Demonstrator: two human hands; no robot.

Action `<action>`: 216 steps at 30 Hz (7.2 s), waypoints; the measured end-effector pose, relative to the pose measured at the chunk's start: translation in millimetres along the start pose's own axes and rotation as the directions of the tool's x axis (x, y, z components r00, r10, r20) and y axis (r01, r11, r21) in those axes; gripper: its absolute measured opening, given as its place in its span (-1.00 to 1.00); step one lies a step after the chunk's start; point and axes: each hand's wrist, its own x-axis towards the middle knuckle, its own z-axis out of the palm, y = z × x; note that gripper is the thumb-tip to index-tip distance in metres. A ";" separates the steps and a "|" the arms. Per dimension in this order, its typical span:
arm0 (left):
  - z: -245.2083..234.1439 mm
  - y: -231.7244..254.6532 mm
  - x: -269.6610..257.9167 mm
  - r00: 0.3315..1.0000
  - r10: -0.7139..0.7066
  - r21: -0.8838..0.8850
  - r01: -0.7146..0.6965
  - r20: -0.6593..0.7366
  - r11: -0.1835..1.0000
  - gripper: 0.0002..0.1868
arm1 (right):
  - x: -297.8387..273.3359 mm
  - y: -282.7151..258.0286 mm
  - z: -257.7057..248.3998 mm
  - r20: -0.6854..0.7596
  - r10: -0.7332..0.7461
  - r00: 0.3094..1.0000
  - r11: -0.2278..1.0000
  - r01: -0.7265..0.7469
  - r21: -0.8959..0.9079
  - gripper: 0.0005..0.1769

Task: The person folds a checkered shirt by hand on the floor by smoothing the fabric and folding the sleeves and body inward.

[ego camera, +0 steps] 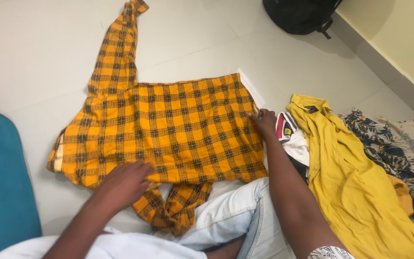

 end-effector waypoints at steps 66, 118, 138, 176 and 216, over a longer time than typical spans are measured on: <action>40.7 -178.3 30.0 0.568 -0.754 0.083 0.778 0.331 0.622 -0.68 | -98.8 -94.9 -61.1 0.376 -0.198 0.905 0.980 0.182 0.077 -0.66; 115.3 -94.6 21.4 0.538 -0.826 -0.979 0.185 0.172 -0.083 -0.50 | -138.8 -103.6 -70.3 0.600 -0.390 0.698 0.918 0.348 0.191 -0.80; 141.4 -92.9 12.4 0.659 -0.730 -0.977 0.206 0.182 -0.058 -0.85 | -132.7 -82.7 -59.2 0.512 -0.370 0.776 0.928 0.284 0.241 -0.88; 55.4 -284.8 72.6 0.482 -0.835 -0.544 0.640 -0.266 0.543 -0.20 | -73.9 -54.4 -0.2 0.319 -0.270 0.908 0.961 0.276 0.030 -0.58; 52.6 -328.3 108.9 0.431 -0.882 -0.967 -0.238 -0.193 0.095 -0.76 | -49.6 -26.5 23.0 0.439 -0.151 0.886 0.903 0.304 -0.303 -0.09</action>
